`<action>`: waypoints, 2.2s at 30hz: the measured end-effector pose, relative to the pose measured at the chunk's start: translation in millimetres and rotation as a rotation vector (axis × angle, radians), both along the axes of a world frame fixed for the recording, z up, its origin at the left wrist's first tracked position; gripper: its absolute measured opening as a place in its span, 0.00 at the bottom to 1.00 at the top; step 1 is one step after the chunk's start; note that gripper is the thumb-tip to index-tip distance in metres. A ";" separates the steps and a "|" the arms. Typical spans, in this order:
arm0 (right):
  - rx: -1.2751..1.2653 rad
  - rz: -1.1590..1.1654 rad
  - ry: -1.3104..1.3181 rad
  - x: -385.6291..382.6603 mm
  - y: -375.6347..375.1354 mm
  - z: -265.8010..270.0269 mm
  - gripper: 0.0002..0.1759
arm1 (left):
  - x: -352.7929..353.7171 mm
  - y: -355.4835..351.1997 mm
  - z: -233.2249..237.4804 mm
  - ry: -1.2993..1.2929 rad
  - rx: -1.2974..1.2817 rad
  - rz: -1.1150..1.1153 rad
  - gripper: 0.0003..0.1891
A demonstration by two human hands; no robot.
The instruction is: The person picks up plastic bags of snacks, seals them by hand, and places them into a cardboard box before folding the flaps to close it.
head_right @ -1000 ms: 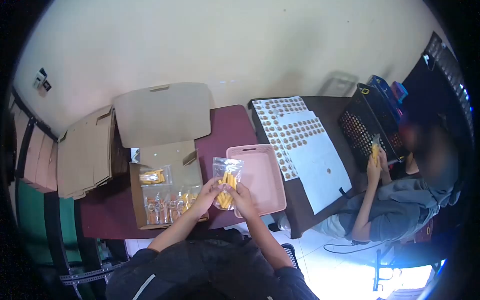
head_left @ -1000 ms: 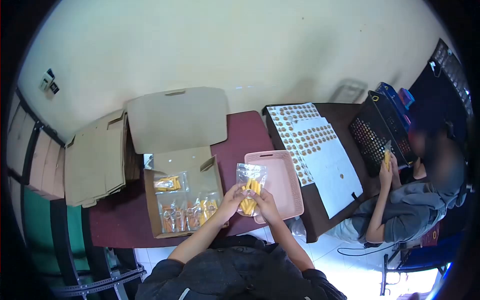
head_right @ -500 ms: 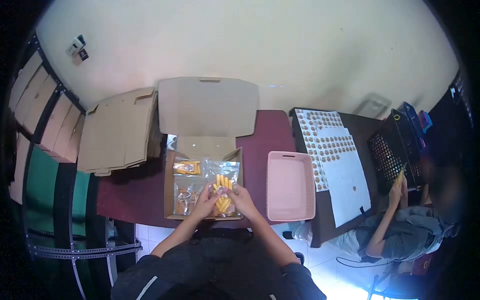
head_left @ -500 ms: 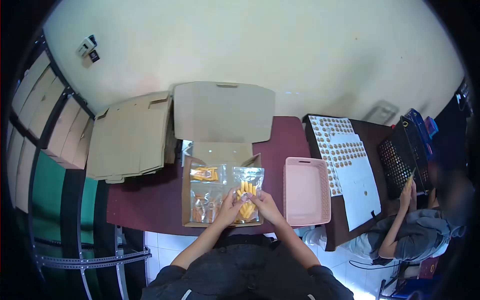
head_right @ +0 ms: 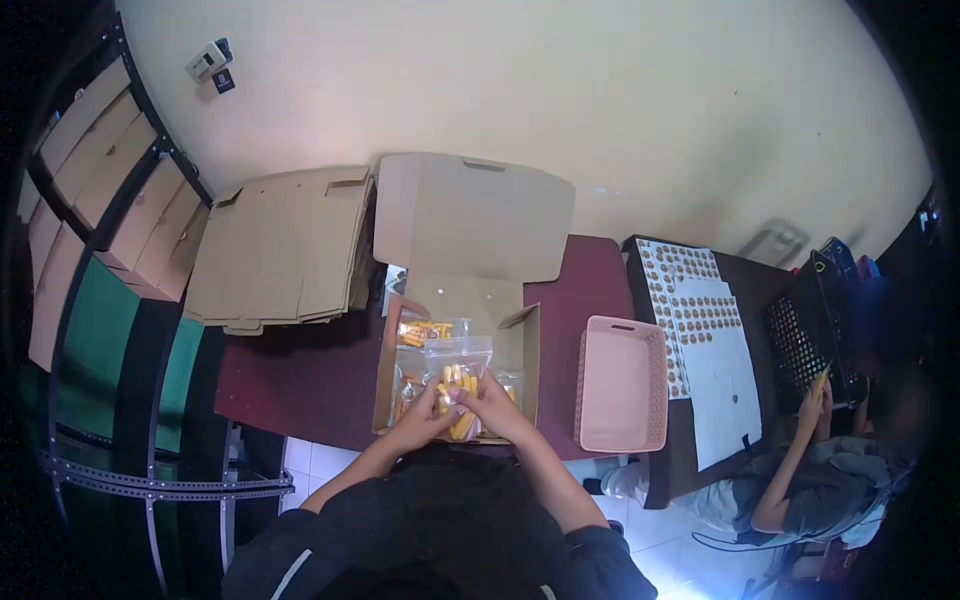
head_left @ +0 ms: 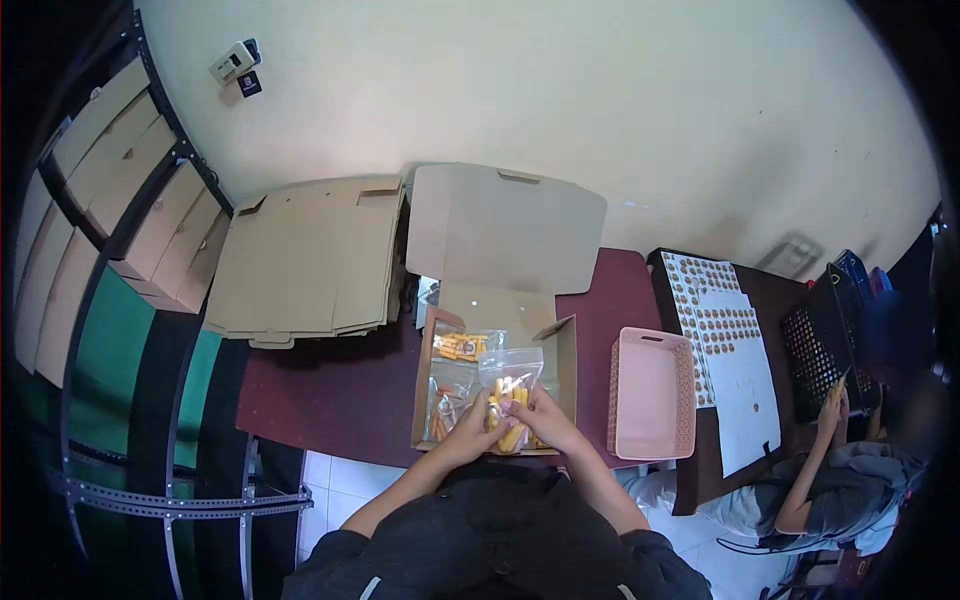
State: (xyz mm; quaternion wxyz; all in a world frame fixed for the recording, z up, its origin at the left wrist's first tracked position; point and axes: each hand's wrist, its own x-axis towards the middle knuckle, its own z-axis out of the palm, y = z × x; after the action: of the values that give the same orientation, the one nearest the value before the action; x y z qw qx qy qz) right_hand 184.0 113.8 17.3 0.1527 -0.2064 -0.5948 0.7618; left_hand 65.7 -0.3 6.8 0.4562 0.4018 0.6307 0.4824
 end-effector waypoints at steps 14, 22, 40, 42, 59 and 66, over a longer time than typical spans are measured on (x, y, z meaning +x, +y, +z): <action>-0.035 -0.093 0.009 -11.5 2.2 7.5 0.24 | -30.5 18.5 -16.3 -0.260 0.210 -0.116 0.28; -0.115 -0.202 -0.100 -14.3 2.9 -14.8 0.22 | -41.8 15.3 -24.8 -0.046 0.136 -0.260 0.37; 0.179 -0.066 -0.254 2.1 18.7 4.1 0.16 | -46.0 17.4 -27.0 -0.348 0.189 0.086 0.09; 0.098 0.151 -0.198 8.3 24.6 7.7 0.18 | -47.7 15.9 -30.8 -0.394 0.203 0.015 0.11; 0.623 -0.344 -0.159 -25.0 -7.0 12.4 0.15 | -29.5 16.6 -15.1 0.361 0.466 0.055 0.29; 0.687 -0.569 -0.036 -28.9 -9.5 -0.8 0.21 | -19.0 16.6 -14.4 -0.085 0.380 0.185 0.24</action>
State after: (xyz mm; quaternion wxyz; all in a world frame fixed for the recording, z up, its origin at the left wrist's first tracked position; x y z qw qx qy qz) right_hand 155.1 104.3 16.5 0.4054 -0.3124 -0.7354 0.4441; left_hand 46.6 16.4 -7.5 0.3524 0.4001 0.5428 0.6489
